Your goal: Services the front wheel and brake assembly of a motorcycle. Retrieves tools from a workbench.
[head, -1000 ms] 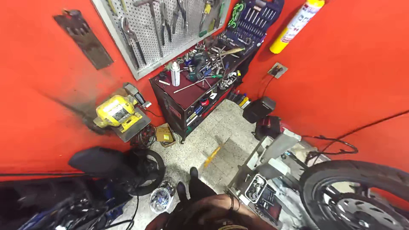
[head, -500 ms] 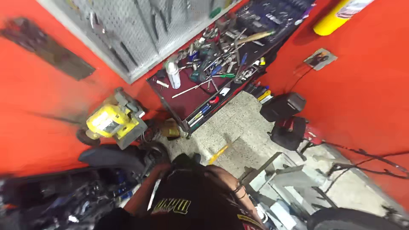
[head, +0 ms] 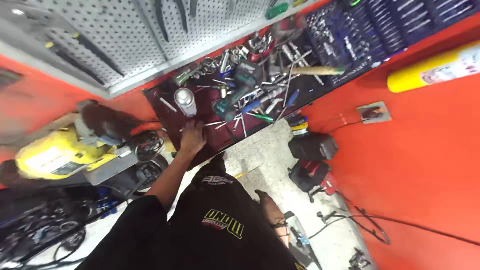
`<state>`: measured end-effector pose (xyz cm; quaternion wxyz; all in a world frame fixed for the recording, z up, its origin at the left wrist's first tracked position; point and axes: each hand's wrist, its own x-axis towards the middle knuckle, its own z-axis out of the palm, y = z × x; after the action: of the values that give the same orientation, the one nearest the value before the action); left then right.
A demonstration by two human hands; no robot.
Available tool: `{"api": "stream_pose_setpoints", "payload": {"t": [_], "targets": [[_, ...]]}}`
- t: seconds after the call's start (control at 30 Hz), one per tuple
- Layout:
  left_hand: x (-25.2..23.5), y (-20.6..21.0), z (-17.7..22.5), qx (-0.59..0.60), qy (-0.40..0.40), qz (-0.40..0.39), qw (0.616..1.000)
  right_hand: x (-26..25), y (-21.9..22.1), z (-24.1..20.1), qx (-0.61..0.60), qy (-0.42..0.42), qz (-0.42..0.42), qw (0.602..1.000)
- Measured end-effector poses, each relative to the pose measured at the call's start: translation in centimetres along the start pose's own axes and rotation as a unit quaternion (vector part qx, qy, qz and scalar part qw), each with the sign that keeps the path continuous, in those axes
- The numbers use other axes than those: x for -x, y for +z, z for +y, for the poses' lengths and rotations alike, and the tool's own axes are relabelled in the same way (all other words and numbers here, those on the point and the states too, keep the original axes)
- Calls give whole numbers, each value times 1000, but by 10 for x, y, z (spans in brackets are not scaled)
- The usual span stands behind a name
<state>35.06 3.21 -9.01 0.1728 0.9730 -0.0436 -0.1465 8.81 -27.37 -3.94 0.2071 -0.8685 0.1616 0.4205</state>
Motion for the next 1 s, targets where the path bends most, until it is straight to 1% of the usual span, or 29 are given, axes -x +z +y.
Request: {"api": "stream_pose_setpoints", "payload": {"t": [0.03, 0.1, 0.17, 0.23, 0.3, 0.37, 0.4, 0.43, 0.47, 0.53, 0.6, 0.63, 0.67, 0.73, 0.8, 0.83, 0.87, 0.9, 0.93, 1.0], "targets": [[-8, 1, 1, 0, 8, -16, 1000, -8, -27, -2, 7, -2, 21, 1000], [-23, 2, 6, 9, 20, -31, 999, -34, -78, -3, -3, -34, 71, 997], [-27, -8, 18, -6, 2, -75, 997, -58, -122, -3, -4, -56, 95, 994], [-25, -24, 30, -44, -43, -130, 990, -85, -161, -9, 22, -61, 88, 994], [-14, -23, 32, -63, -79, -147, 984, -109, -194, -17, 41, -72, 67, 994], [-7, -10, 29, -67, -91, -134, 985, -139, -225, -24, 48, -93, 64, 992], [-4, -5, 27, -67, -98, -132, 984, -155, -236, -25, 41, -105, 81, 990], [-2, -2, 26, -62, -110, -133, 983, -172, -246, -24, 25, -120, 111, 986], [-1, 1, 27, -43, -123, -116, 985, -190, -259, -24, -4, -139, 151, 979], [-5, 9, 32, 7, -143, -49, 988, -234, -293, -29, -79, -178, 238, 951], [5, 15, 40, 1, -172, -6, 985, -266, -322, -30, -122, -179, 263, 940], [3, 20, 52, -8, -197, 18, 980, -286, -342, -30, -138, -183, 252, 940], [0, 24, 70, -18, -228, 42, 973, -305, -363, -30, -155, -189, 217, 945], [7, 28, 114, -17, -304, 79, 949, -331, -391, -24, -202, -219, 115, 948], [6, 31, 159, 48, -351, 138, 925, -351, -406, -20, -271, -236, 31, 933], [12, 31, 179, 76, -363, 150, 917, -350, -404, -15, -309, -216, -7, 926], [21, 36, 201, 92, -363, 157, 914, -351, -400, -11, -336, -198, -30, 920], [16, 52, 216, 99, -350, 171, 916, -359, -405, -12, -348, -201, -31, 915], [13, 69, 232, 103, -345, 179, 915, -367, -410, -16, -341, -218, -27, 914], [28, 103, 261, 111, -358, 178, 910, -370, -415, -28, -288, -289, -30, 912]]}}
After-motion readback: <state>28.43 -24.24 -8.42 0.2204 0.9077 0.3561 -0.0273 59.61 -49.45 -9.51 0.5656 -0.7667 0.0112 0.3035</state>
